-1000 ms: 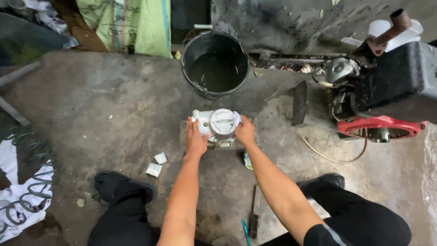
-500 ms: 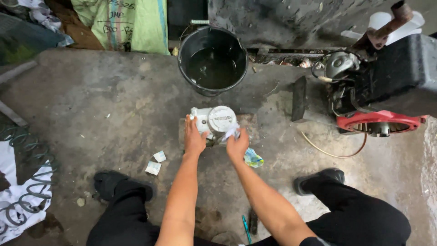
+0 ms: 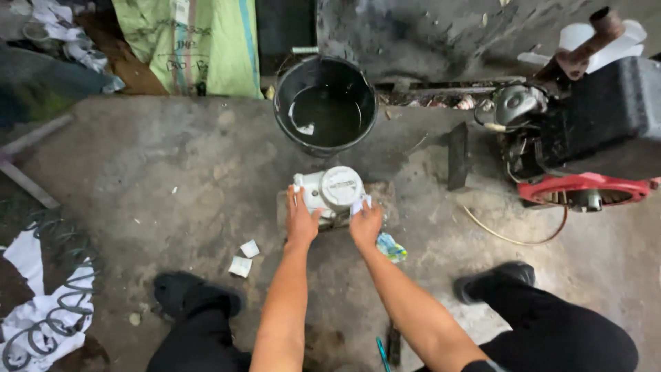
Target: Cleaning a metal mechanical component using a cloth and cleaning solution
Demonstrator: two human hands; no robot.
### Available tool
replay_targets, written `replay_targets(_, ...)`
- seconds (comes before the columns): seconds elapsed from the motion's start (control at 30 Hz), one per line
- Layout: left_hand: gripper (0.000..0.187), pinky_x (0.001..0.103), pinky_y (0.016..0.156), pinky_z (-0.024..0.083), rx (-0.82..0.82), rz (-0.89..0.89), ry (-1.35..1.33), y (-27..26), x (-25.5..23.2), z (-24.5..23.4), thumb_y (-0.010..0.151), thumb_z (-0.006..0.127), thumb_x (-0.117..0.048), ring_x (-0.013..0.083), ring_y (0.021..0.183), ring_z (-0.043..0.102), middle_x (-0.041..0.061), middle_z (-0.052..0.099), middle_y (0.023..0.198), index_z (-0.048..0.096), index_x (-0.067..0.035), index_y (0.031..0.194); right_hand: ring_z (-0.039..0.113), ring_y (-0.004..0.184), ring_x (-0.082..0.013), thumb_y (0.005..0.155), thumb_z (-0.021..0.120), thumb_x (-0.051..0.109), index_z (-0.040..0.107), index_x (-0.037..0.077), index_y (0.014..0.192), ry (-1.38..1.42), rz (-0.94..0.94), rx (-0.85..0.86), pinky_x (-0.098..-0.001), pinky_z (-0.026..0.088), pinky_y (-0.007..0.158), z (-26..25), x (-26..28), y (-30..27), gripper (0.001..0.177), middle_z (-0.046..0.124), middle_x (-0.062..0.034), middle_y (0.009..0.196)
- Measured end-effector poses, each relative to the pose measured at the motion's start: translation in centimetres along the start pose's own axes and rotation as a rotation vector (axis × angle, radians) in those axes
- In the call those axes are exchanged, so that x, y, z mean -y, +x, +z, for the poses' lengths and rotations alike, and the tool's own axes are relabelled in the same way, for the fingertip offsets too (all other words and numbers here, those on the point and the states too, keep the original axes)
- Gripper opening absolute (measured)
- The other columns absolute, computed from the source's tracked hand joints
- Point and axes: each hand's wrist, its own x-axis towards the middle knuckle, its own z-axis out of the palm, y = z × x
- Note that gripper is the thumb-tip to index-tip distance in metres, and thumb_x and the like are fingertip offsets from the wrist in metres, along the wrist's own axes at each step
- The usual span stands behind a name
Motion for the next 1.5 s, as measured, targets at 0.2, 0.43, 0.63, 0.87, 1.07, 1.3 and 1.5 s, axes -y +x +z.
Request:
replay_targets(0.2, 0.088, 0.052, 0.120, 0.038, 0.007, 0.042, 0.017, 0.1, 0.6, 0.0, 0.081, 0.083, -0.028, 0.0463, 0.149, 0.031, 0.027, 0.024, 0.162, 0.038, -0.002, 0.152, 0.071, 0.105, -0.0342, 0.082, 0.068, 0.025, 0.083, 0.025, 0.098, -0.140, 0.434, 0.120, -0.0448, 0.055, 0.092, 0.1, 0.5, 3.2, 0.023, 0.079, -0.0046, 0.100)
replay_targets(0.43, 0.086, 0.052, 0.119, 0.041, 0.069, -0.018, 0.041, 0.1, 0.2, -0.4, 0.085, 0.079, -0.031, 0.0422, 0.151, 0.028, 0.021, 0.019, 0.165, 0.034, -0.006, 0.154, 0.072, 0.097, -0.0359, 0.077, 0.076, 0.013, 0.082, 0.017, 0.101, -0.046, 0.135, 0.027, -0.0437, 0.056, 0.086, 0.3, -3.7, 1.1, 0.025, 0.077, -0.0128, 0.097)
replay_targets(0.63, 0.085, 0.052, 0.118, 0.042, 0.078, -0.004, 0.078, 0.0, 0.7, 0.1, 0.086, 0.077, -0.035, 0.0421, 0.151, 0.028, 0.021, 0.018, 0.165, 0.033, -0.008, 0.154, 0.071, 0.104, -0.0327, 0.085, 0.071, 0.024, 0.077, 0.027, 0.100, -0.036, 0.459, -0.027, -0.0442, 0.054, 0.092, 3.1, -4.1, 1.7, 0.016, 0.076, -0.0078, 0.101)
replay_targets(0.87, 0.084, 0.052, 0.117, 0.042, 0.023, 0.053, 0.050, 0.5, 1.4, 0.7, 0.085, 0.078, -0.036, 0.0452, 0.148, 0.032, 0.024, 0.022, 0.162, 0.037, -0.006, 0.151, 0.069, 0.100, -0.0331, 0.078, 0.071, 0.001, 0.077, 0.013, 0.106, 0.080, 0.018, -0.035, -0.0392, 0.052, 0.092, -1.4, 3.1, 2.4, 0.032, 0.071, -0.0118, 0.102)
replay_targets(1.07, 0.082, 0.053, 0.118, 0.040, 0.027, 0.050, 0.071, -0.6, 0.4, -0.2, 0.087, 0.077, -0.034, 0.0468, 0.149, 0.030, 0.027, 0.021, 0.163, 0.037, -0.004, 0.153, 0.063, 0.119, -0.0410, 0.083, 0.058, -0.003, 0.071, 0.009, 0.122, -0.101, -0.273, 0.259, -0.0492, 0.048, 0.103, 0.4, 3.5, 6.3, 0.043, 0.067, -0.0192, 0.116)
replay_targets(1.3, 0.083, 0.053, 0.120, 0.036, 0.008, 0.064, 0.103, -0.2, 0.6, 0.2, 0.085, 0.078, -0.022, 0.0465, 0.149, 0.030, 0.028, 0.022, 0.163, 0.037, -0.003, 0.154, 0.042, 0.143, -0.0489, 0.082, 0.065, 0.014, 0.062, 0.009, 0.140, -0.328, -0.728, 0.420, -0.0628, 0.039, 0.110, -2.3, 7.9, 0.2, 0.059, 0.051, -0.0218, 0.152)
replay_targets(1.5, 0.083, 0.054, 0.123, 0.031, 0.137, 0.005, 0.037, -0.2, 0.2, -1.2, 0.088, 0.074, -0.019, 0.0420, 0.154, 0.021, 0.023, 0.012, 0.169, 0.031, -0.006, 0.158, 0.061, 0.119, -0.0471, 0.082, 0.065, 0.006, 0.062, 0.012, 0.137, -0.157, -1.006, 0.557, -0.0581, 0.049, 0.098, -1.6, 4.4, 5.6, 0.055, 0.063, -0.0247, 0.132)
